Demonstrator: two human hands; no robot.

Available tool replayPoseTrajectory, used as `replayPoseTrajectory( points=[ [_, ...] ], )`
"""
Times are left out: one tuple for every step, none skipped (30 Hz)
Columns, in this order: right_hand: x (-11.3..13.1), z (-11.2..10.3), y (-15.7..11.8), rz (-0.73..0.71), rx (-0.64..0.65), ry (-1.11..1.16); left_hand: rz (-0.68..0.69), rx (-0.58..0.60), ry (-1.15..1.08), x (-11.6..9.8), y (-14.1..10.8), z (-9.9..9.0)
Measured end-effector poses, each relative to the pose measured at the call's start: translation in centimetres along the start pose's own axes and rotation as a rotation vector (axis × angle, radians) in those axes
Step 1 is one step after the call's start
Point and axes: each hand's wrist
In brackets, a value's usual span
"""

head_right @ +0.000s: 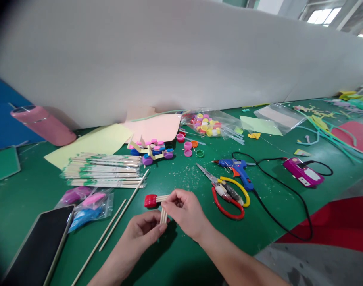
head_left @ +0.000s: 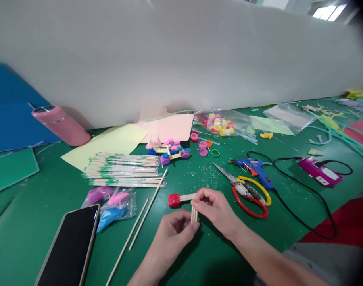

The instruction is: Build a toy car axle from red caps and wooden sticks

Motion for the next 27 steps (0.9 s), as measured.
replayPoseTrajectory(
  points=[
    [0.0, 0.1, 0.0, 0.000, 0.001, -0.002, 0.007, -0.013, 0.001, 0.2, 0.1, 0.1],
    [0.0, 0.2, 0.0, 0.000, 0.003, -0.004, 0.012, -0.033, -0.003, 0.4, 0.1, 0.2],
    [0.0, 0.2, 0.0, 0.000, 0.004, -0.007, 0.012, -0.055, -0.013, 0.4, 0.2, 0.3],
    [0.1, 0.3, -0.1, 0.000, 0.006, -0.011, 0.008, -0.075, -0.029, 0.4, 0.2, 0.3],
    [0.1, 0.3, -0.1, -0.002, 0.010, -0.012, 0.000, -0.091, -0.046, 0.3, 0.2, 0.4],
    [0.1, 0.3, -0.1, -0.004, 0.018, -0.006, -0.009, -0.097, -0.064, 0.1, 0.1, 0.5],
    [0.1, 0.2, -0.1, -0.005, 0.029, 0.006, -0.019, -0.096, -0.081, -0.1, 0.1, 0.5],
    [0.1, 0.2, -0.1, -0.002, 0.043, 0.026, -0.029, -0.091, -0.098, -0.4, 0.0, 0.5],
    [0.0, 0.1, -0.2, 0.003, 0.061, 0.051, -0.039, -0.085, -0.118, -0.6, -0.1, 0.5],
    [0.0, 0.0, -0.2, 0.012, 0.083, 0.080, -0.048, -0.076, -0.139, -0.7, -0.1, 0.5],
    [-0.1, -0.1, -0.3, 0.026, 0.110, 0.113, -0.056, -0.067, -0.162, -0.8, -0.2, 0.4],
    [-0.2, -0.2, -0.4, 0.047, 0.147, 0.149, -0.063, -0.051, -0.188, -0.9, -0.3, 0.3],
    [-0.3, -0.3, -0.5, 0.068, 0.192, 0.188, -0.068, -0.031, -0.220, -0.8, -0.3, 0.2],
    [-0.4, -0.4, -0.6, 0.086, 0.238, 0.230, -0.072, -0.005, -0.255, -0.8, -0.3, 0.2],
    [-0.5, -0.5, -0.6, 0.099, 0.284, 0.271, -0.079, 0.026, -0.292, -0.7, -0.4, 0.1],
    [-0.6, -0.5, -0.7, 0.108, 0.324, 0.307, -0.086, 0.059, -0.331, -0.6, -0.4, 0.0],
    [-0.8, -0.5, -0.8, 0.110, 0.353, 0.337, -0.094, 0.089, -0.367, -0.5, -0.4, 0.0],
    [-0.9, -0.5, -0.8, 0.107, 0.370, 0.359, -0.104, 0.114, -0.395, -0.5, -0.5, 0.0],
    [-1.0, -0.5, -0.8, 0.104, 0.382, 0.375, -0.113, 0.129, -0.416, -0.4, -0.5, -0.1],
    [-1.1, -0.5, -0.8, 0.101, 0.390, 0.386, -0.121, 0.138, -0.427, -0.4, -0.5, -0.1],
    [-1.1, -0.5, -0.8, 0.098, 0.393, 0.394, -0.125, 0.142, -0.431, -0.4, -0.5, -0.1],
    [-1.1, -0.4, -0.7, 0.092, 0.388, 0.399, -0.127, 0.145, -0.428, -0.3, -0.5, -0.1],
    [-1.0, -0.4, -0.7, 0.086, 0.383, 0.401, -0.124, 0.148, -0.420, -0.3, -0.5, -0.1],
    [-0.9, -0.4, -0.7, 0.078, 0.374, 0.401, -0.113, 0.147, -0.407, -0.3, -0.5, -0.1],
    [-0.8, -0.4, -0.6, 0.064, 0.359, 0.394, -0.093, 0.139, -0.389, -0.2, -0.5, 0.0],
    [-0.7, -0.3, -0.7, 0.044, 0.335, 0.382, -0.063, 0.123, -0.364, -0.2, -0.5, 0.0],
    [-0.6, -0.3, -0.7, 0.017, 0.306, 0.364, -0.029, 0.101, -0.336, -0.2, -0.4, 0.1]
  ],
)
Point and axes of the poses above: each hand's wrist, its own y-axis towards the middle knuckle, its own z-axis out of the palm, x = y × z, and after that the axes turned 3 degrees about -x, right-handed
